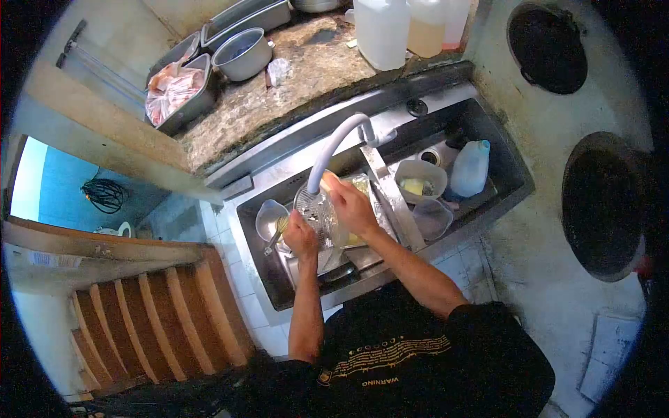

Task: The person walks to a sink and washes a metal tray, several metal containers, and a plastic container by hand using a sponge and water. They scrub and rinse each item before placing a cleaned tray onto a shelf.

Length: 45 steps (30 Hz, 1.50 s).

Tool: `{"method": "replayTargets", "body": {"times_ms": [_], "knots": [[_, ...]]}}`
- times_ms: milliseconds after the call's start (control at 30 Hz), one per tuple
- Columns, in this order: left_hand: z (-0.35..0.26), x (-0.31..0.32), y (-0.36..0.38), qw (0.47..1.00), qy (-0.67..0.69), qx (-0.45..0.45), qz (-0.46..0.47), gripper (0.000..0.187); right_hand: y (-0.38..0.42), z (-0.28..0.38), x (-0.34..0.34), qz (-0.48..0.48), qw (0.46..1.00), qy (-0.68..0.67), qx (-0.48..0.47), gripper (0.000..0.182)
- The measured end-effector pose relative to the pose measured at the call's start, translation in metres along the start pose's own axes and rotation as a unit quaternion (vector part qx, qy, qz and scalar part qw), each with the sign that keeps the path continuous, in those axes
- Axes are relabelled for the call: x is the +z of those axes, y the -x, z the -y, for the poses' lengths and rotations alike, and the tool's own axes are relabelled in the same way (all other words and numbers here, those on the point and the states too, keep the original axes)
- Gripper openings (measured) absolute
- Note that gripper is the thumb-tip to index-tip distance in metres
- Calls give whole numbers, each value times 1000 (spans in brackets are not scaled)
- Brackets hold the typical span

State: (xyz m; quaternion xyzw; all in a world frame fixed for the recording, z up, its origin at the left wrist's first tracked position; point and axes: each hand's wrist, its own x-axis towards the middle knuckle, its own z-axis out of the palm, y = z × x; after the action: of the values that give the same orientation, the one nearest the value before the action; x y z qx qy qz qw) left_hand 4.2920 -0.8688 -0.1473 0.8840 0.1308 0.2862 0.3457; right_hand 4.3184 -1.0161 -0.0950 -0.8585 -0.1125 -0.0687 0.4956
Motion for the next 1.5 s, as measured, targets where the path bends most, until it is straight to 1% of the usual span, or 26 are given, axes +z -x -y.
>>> {"method": "replayTargets", "body": {"times_ms": [133,200,233,267,333,400,433,500,533,633,667,733,767,833,900,967,1000,1033,1067,1200,1300,1367,1400,1433,1467,1500], "knots": [[28,-22,-5,997,-6,24,73,37,23,44,-2,-42,991,-6,-126,36],[35,-30,-4,990,-26,85,112,39,10,3,13,-54,997,-52,-31,37],[41,-29,6,992,-28,68,99,41,8,-12,16,-53,996,-73,13,37],[48,-26,7,994,-30,62,87,42,20,17,16,-40,993,-75,87,36],[43,-19,2,997,65,24,46,48,24,51,7,-93,991,-40,-83,35],[50,-32,5,995,46,40,73,45,38,8,35,-31,999,24,-7,33],[51,-36,12,995,39,41,80,46,28,1,27,-21,994,-30,108,33],[60,-39,19,994,14,38,100,48,21,5,17,-35,992,-16,122,34],[62,-36,16,993,5,40,108,50,30,18,22,-103,995,5,-13,35],[45,-60,4,992,37,60,108,52,46,11,43,-118,993,-27,-6,41],[62,-64,6,983,34,120,132,50,35,-10,34,-88,990,-92,66,42],[70,-71,10,995,35,73,54,52,15,-78,38,10,966,-144,217,45],[72,-73,8,998,38,52,12,53,10,-72,26,51,923,-280,258,45],[71,-83,7,981,192,-24,10,53,5,-43,-3,131,774,-529,323,44],[62,-90,12,947,314,-75,-6,54,5,-48,1,167,724,-599,297,41],[105,-85,14,955,290,-62,24,53,-4,-55,1,214,690,-648,241,41],[107,-87,13,953,288,-75,55,53,-11,-34,-4,145,754,-581,272,42],[107,-89,12,950,287,-88,86,53,-15,-28,-8,154,790,-537,253,43],[98,-103,7,914,327,-165,175,43,-20,-24,-13,161,825,-490,231,44],[21,-132,-18,873,250,-104,406,37,-21,-6,-4,182,946,-249,103,52],[-16,-111,-15,942,181,-77,271,36,-6,10,30,99,983,-153,-34,52],[12,-78,-4,981,105,-82,141,34,10,40,31,29,998,-36,-41,50],[25,-63,0,992,61,-66,84,33,18,70,15,78,997,7,5,48],[32,-55,5,998,17,-51,28,33,35,83,17,40,999,9,-33,48],[27,-49,8,987,151,-46,-22,38,52,92,19,2,997,15,-75,47],[25,-51,6,982,171,-77,-24,40,59,94,18,-37,992,24,-117,46]]}}
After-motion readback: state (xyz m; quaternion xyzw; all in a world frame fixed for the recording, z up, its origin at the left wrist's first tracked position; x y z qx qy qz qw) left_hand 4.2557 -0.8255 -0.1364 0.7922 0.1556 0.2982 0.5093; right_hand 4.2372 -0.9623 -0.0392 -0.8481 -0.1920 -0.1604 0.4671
